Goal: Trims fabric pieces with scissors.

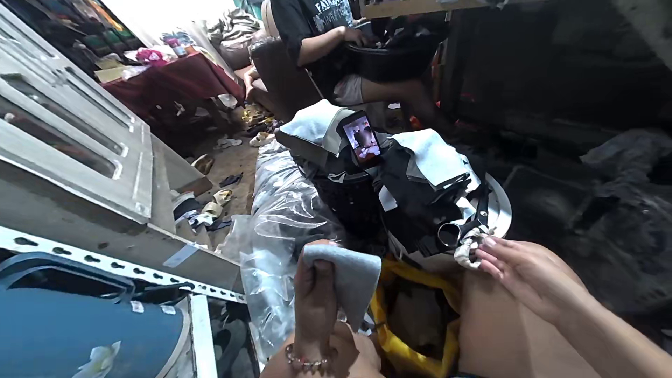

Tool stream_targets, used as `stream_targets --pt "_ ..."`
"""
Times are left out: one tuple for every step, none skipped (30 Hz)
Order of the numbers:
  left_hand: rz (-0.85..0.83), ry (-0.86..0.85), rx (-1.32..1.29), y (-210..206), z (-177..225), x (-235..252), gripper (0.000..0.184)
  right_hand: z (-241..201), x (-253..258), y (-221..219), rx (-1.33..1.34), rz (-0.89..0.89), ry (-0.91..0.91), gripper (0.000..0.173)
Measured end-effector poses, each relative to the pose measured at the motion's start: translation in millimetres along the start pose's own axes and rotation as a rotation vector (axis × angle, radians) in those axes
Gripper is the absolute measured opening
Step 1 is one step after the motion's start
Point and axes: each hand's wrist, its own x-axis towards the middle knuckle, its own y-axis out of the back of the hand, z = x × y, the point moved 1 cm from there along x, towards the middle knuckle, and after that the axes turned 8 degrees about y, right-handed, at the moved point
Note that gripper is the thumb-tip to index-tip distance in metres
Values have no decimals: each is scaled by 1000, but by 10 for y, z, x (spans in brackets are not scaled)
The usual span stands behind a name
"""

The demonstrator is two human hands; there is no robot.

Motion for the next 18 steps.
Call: stream_targets --pt "-24 -3 -1 -2 10 14 22 -53 58 -11 57 29 -97 31" --pt "-61 -9 -15 -5 16 32 24 -89 132 -23 92 50 -186 30" --pt "-96 -13 -34 -10 20 46 27 -113 199 -30 117 46 -257 33" --pt "-124 -13 -47 -20 29 53 29 -130 255 -30 128 42 -303 36" --pt "-144 -5 -61 -30 39 54 31 -141 294 -21 129 39 -329 39" --pt "-150 13 -74 -36 48 48 33 -148 307 -10 117 29 -338 38" --pt "-144 40 -88 -35 52 40 35 -137 311 8 105 26 -339 35" --pt "-130 72 -108 -32 51 34 37 -100 323 43 107 37 -334 30" --pt "-112 110 -135 -26 46 30 38 -49 332 89 122 54 -322 26" --pt "-96 153 -178 -18 33 29 39 -8 323 138 154 54 -314 24" --pt "-90 191 -241 -2 1 32 39 26 299 196 210 23 -320 25" --pt "-104 215 -316 18 -45 37 39 56 267 250 273 -31 -341 29" --pt "-142 221 -391 45 -99 45 37 74 220 295 337 -110 -370 36" --pt "-204 211 -470 76 -154 60 34 93 178 353 410 -201 -389 41" --pt "-269 206 -558 94 -189 77 32 109 130 411 450 -283 -377 43" --pt "-319 210 -629 100 -205 93 30 119 56 455 419 -350 -326 42" --pt "-355 215 -668 101 -213 112 29 119 -56 482 292 -388 -218 38" --pt "-367 224 -665 100 -210 131 27 115 -194 498 93 -393 -70 29"
